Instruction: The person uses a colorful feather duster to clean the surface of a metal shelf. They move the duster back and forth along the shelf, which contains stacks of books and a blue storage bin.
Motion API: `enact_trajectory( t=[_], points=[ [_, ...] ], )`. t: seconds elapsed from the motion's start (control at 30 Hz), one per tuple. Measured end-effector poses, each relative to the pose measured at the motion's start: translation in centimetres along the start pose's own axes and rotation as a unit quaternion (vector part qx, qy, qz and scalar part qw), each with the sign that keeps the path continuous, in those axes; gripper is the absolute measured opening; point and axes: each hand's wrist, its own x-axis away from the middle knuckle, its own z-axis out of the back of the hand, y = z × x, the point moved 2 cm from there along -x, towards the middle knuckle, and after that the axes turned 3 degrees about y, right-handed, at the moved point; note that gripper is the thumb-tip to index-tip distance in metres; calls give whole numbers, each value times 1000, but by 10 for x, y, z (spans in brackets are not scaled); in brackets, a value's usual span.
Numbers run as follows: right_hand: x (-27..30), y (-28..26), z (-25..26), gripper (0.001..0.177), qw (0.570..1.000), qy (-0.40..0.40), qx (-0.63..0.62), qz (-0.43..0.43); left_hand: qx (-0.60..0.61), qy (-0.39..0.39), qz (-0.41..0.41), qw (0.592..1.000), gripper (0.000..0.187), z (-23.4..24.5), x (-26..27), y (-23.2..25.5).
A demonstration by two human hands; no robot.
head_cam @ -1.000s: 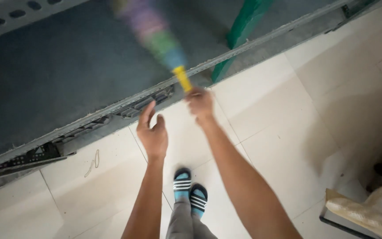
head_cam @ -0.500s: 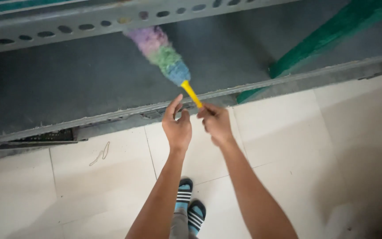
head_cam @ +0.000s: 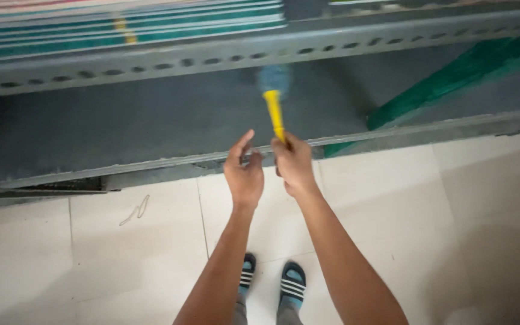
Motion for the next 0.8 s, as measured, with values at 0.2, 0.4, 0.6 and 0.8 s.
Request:
enact_trajectory(
  t=[0.2, 0.4, 0.6, 0.8],
  points=[
    [-70, -19, 53, 15, 995, 8, -62, -74, 13, 24, -15, 1000, 41, -22, 5, -7],
    [-91, -32, 100, 23, 964, 191, -187, -12, -13, 8, 21, 1000, 43, -30, 13, 15],
    [-106, -36, 81, 28, 979, -66, -178, -77, -7, 10, 21, 1000, 41, -64, 10, 15],
    [-186, 8, 166, 29, 957, 146, -246, -52, 33, -22, -8, 999, 40, -81, 20, 8]
  ],
)
